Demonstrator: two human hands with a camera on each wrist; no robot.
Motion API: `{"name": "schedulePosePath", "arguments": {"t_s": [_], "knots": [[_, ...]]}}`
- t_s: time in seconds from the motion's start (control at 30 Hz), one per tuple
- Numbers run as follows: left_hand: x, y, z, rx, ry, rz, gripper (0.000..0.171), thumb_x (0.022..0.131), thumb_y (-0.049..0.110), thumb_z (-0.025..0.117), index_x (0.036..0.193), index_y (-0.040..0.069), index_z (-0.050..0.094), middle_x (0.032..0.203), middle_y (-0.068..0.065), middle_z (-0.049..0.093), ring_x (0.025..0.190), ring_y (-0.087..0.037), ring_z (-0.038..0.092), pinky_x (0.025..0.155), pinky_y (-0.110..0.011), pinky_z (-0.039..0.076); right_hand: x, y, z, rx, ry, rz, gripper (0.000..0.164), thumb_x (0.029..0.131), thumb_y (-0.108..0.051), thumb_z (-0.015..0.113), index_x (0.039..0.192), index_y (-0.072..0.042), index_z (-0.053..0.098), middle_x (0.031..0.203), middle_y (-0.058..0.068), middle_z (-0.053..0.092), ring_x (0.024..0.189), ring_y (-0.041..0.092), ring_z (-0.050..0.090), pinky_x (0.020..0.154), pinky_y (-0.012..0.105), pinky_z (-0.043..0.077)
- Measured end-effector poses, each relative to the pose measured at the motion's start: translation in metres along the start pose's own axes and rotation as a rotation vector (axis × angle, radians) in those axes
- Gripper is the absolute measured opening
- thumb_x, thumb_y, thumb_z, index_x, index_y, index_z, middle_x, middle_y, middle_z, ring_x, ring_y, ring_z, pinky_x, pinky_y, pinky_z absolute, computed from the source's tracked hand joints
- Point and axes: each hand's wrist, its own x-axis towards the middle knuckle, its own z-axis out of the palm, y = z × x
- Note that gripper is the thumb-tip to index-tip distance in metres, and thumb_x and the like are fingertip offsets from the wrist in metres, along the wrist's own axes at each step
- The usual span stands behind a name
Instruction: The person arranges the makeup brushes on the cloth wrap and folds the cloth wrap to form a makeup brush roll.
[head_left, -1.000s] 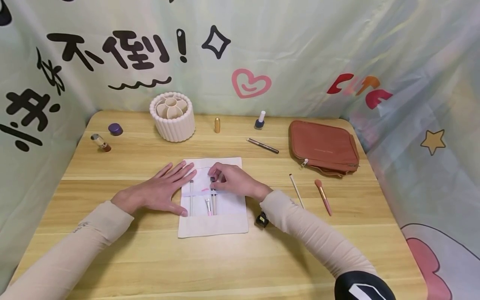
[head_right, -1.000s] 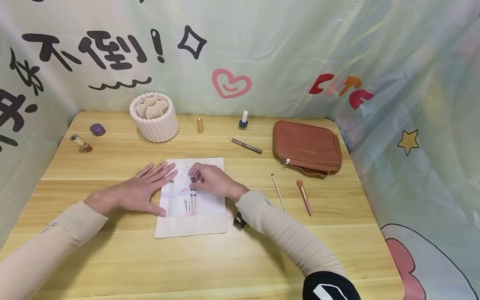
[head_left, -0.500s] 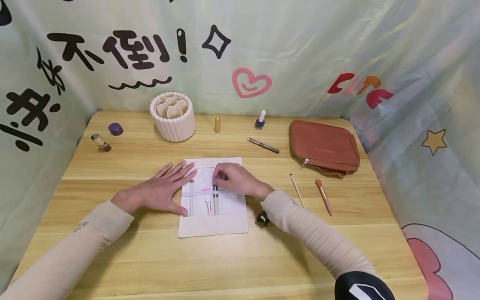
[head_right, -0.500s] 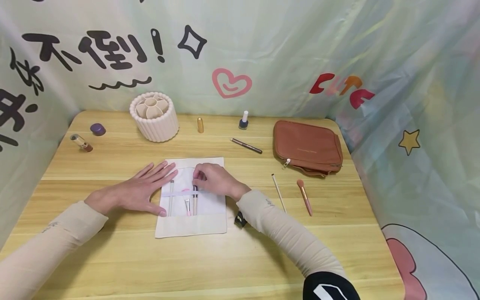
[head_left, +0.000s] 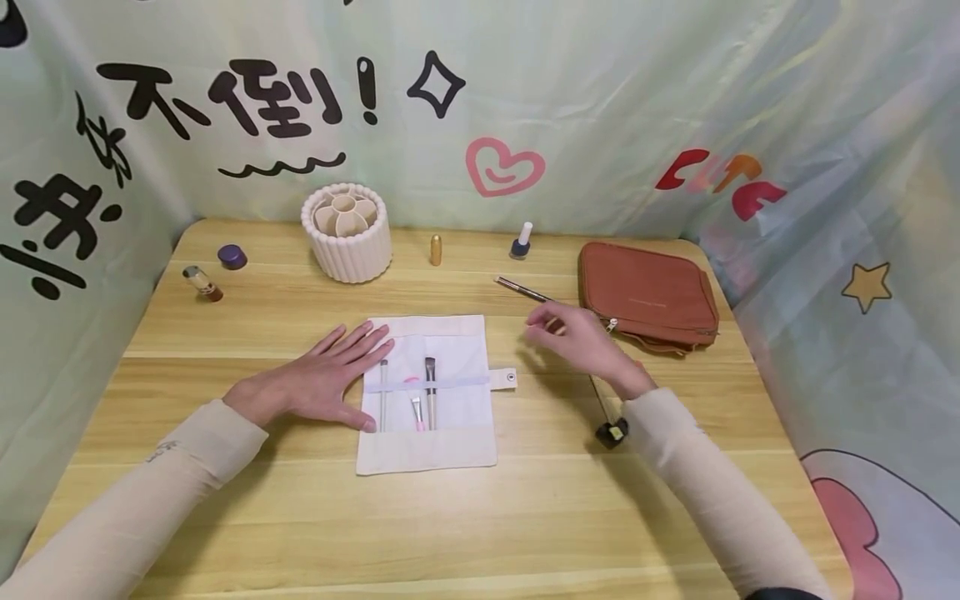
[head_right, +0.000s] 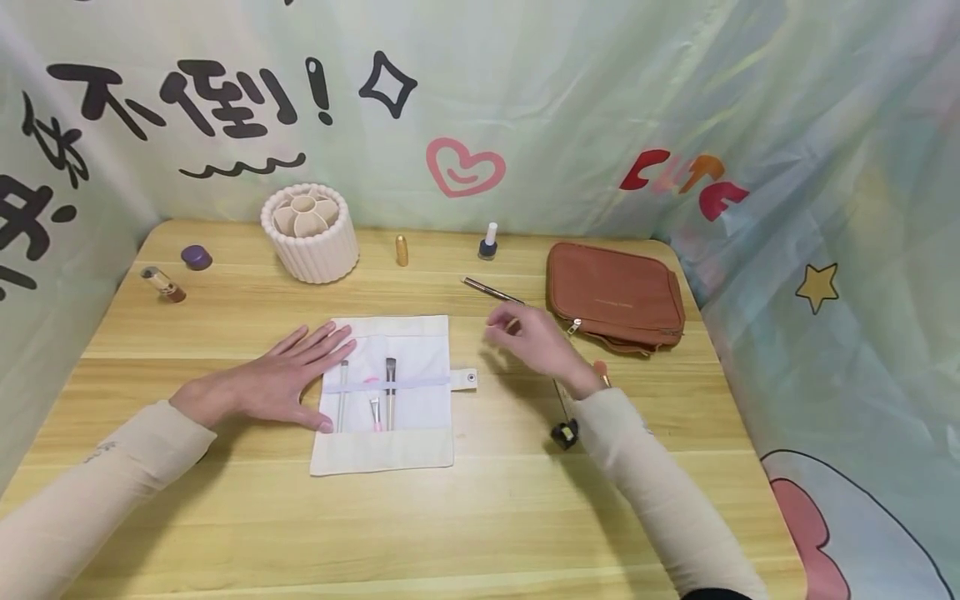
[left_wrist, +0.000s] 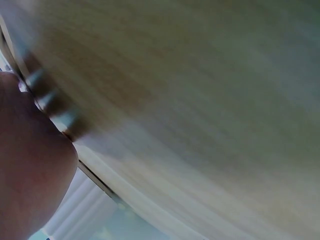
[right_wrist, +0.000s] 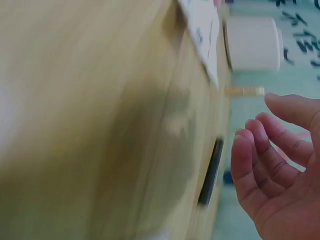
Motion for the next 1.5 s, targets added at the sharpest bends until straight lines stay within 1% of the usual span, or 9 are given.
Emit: {"name": "schedulePosePath", "arguments": {"t_s": [0.2, 0.4, 0.57, 0.77, 0.97, 1.2, 1.27, 1.37, 1.5], "knots": [[0.000, 0.000, 0.000, 0.003, 0.000, 0.007, 0.129, 0.086, 0.084, 0.070, 0.177, 0.017, 0.009, 0.186, -0.007, -0.004, 0.172, -0.036, -0.006, 0.136, -0.062, -0.003, -0.039, 0.031, -0.019, -0.056, 0.046, 0.103, 0.029, 0.106, -0.028, 0.074, 0.125, -0.006, 0.073, 0.112, 0.010, 0.076, 0.103, 0.028, 0.072, 0.088, 0.039, 0.059], [-0.001, 0.000, 0.000, -0.013, 0.011, 0.022, 0.128, 0.087, 0.083, 0.070, 0.177, 0.015, 0.010, 0.186, -0.010, -0.002, 0.171, -0.039, -0.004, 0.135, -0.065, -0.002, -0.067, 0.049, -0.019, -0.081, 0.080, 0.159, 0.030, 0.105, -0.028, 0.076, 0.125, -0.007, 0.074, 0.111, 0.009, 0.075, 0.099, 0.024, 0.072, 0.081, 0.028, 0.058], [-0.001, 0.000, -0.001, -0.004, 0.000, 0.014, 0.129, 0.086, 0.084, 0.070, 0.177, 0.016, 0.008, 0.186, -0.007, -0.004, 0.172, -0.036, -0.006, 0.136, -0.063, -0.004, -0.078, 0.056, -0.014, -0.134, 0.128, 0.172, 0.027, 0.102, -0.022, 0.080, 0.123, -0.006, 0.075, 0.107, 0.009, 0.076, 0.094, 0.022, 0.073, 0.079, 0.028, 0.059], [0.000, -0.002, 0.000, 0.001, -0.005, 0.009, 0.129, 0.086, 0.085, 0.070, 0.177, 0.018, 0.007, 0.186, -0.005, -0.006, 0.172, -0.035, -0.008, 0.136, -0.061, -0.005, -0.081, 0.061, -0.007, -0.206, 0.165, 0.174, 0.025, 0.099, -0.018, 0.082, 0.119, -0.005, 0.074, 0.098, 0.007, 0.074, 0.086, 0.017, 0.069, 0.078, 0.033, 0.054], [0.001, -0.001, 0.000, -0.007, -0.005, 0.009, 0.129, 0.086, 0.084, 0.070, 0.177, 0.018, 0.007, 0.186, -0.005, -0.006, 0.172, -0.035, -0.008, 0.136, -0.061, -0.005, -0.078, 0.058, -0.002, -0.263, 0.148, 0.167, 0.020, 0.101, -0.011, 0.078, 0.118, -0.002, 0.075, 0.094, 0.007, 0.074, 0.081, 0.017, 0.064, 0.076, 0.037, 0.051], [0.000, -0.002, 0.001, -0.009, -0.001, 0.008, 0.129, 0.086, 0.084, 0.070, 0.177, 0.018, 0.007, 0.186, -0.005, -0.006, 0.172, -0.034, -0.008, 0.136, -0.061, -0.004, -0.070, 0.044, 0.004, -0.369, 0.107, 0.131, 0.015, 0.098, -0.006, 0.072, 0.112, -0.003, 0.075, 0.093, 0.006, 0.078, 0.083, 0.021, 0.073, 0.081, 0.050, 0.059], [0.000, -0.001, 0.001, -0.017, -0.001, 0.010, 0.129, 0.086, 0.083, 0.071, 0.177, 0.018, 0.007, 0.186, -0.005, -0.006, 0.172, -0.035, -0.008, 0.136, -0.061, -0.005, -0.067, 0.040, 0.004, -0.389, 0.099, 0.111, 0.015, 0.096, -0.006, 0.072, 0.110, -0.004, 0.076, 0.092, 0.004, 0.078, 0.083, 0.019, 0.074, 0.081, 0.049, 0.058], [0.000, -0.001, 0.001, -0.022, 0.000, 0.013, 0.129, 0.086, 0.083, 0.071, 0.177, 0.018, 0.007, 0.186, -0.006, -0.006, 0.172, -0.035, -0.008, 0.136, -0.061, -0.005, -0.061, 0.033, 0.002, -0.370, 0.097, 0.096, 0.017, 0.096, -0.008, 0.072, 0.112, -0.005, 0.077, 0.094, 0.005, 0.077, 0.084, 0.019, 0.073, 0.077, 0.046, 0.057], [0.000, -0.002, 0.002, -0.018, 0.004, 0.017, 0.130, 0.085, 0.085, 0.070, 0.177, 0.018, 0.007, 0.186, -0.005, -0.005, 0.172, -0.034, -0.008, 0.136, -0.061, -0.005, -0.047, 0.020, -0.004, -0.211, 0.100, 0.075, 0.020, 0.101, -0.008, 0.069, 0.119, -0.002, 0.074, 0.108, 0.013, 0.075, 0.093, 0.027, 0.074, 0.077, 0.042, 0.062]]}}
